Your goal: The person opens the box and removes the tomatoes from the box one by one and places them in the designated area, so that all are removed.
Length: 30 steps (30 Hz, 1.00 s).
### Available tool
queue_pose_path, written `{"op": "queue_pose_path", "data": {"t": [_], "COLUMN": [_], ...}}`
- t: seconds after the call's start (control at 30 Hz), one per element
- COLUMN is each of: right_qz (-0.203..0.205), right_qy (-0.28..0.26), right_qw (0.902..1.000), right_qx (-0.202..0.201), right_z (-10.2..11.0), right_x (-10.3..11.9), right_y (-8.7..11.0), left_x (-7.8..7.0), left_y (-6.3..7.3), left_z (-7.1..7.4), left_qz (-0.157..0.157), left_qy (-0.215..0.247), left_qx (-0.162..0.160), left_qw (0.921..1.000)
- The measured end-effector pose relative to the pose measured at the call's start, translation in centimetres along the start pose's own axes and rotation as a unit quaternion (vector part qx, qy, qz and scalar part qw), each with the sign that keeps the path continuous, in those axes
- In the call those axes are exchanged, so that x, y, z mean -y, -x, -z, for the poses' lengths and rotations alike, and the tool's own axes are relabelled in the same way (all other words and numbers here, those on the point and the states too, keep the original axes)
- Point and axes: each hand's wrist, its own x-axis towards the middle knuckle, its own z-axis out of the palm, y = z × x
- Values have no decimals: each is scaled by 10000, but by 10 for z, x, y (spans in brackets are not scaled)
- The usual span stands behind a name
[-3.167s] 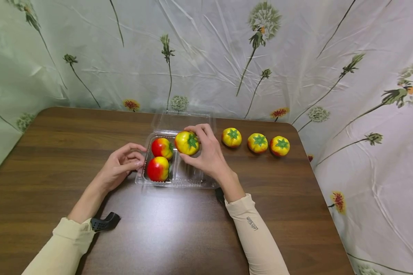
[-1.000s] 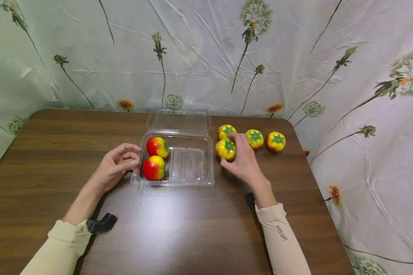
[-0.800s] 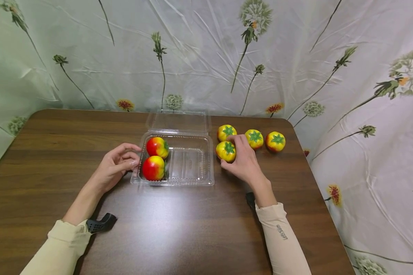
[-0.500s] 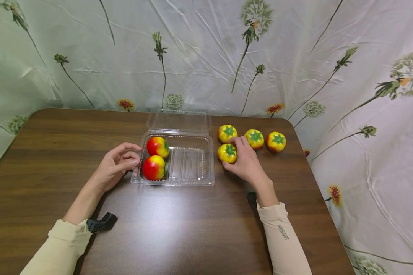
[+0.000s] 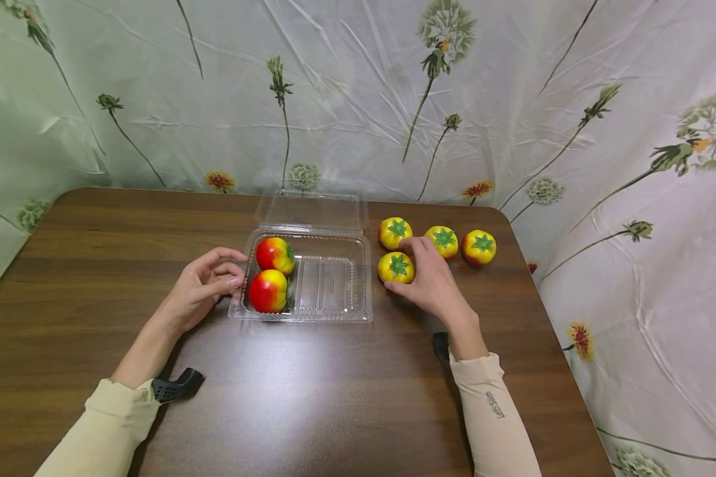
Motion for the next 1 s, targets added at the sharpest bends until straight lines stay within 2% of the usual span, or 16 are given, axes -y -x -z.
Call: {"op": "queue_pose_path", "data": {"t": [0.3,0.67,1.0], "right_qz": [37,381,310], "right_qy": [-189,-295,-655], "right_qw": [9996,9940,9934], "right_qx": [-185,-981,-886], "right_z": [1,0,5], "right_x": [0,3,17], "right_y": [-2,0,-3], "left_x": [1,3,0], "left_y": [1,1,0], "left_z": [1,0,0], "left_qz": [-12,-37,-51], "left_qy": [-7,41,42], "left_qx": [-44,7,37], "left_qw": [10000,10000,10000]}}
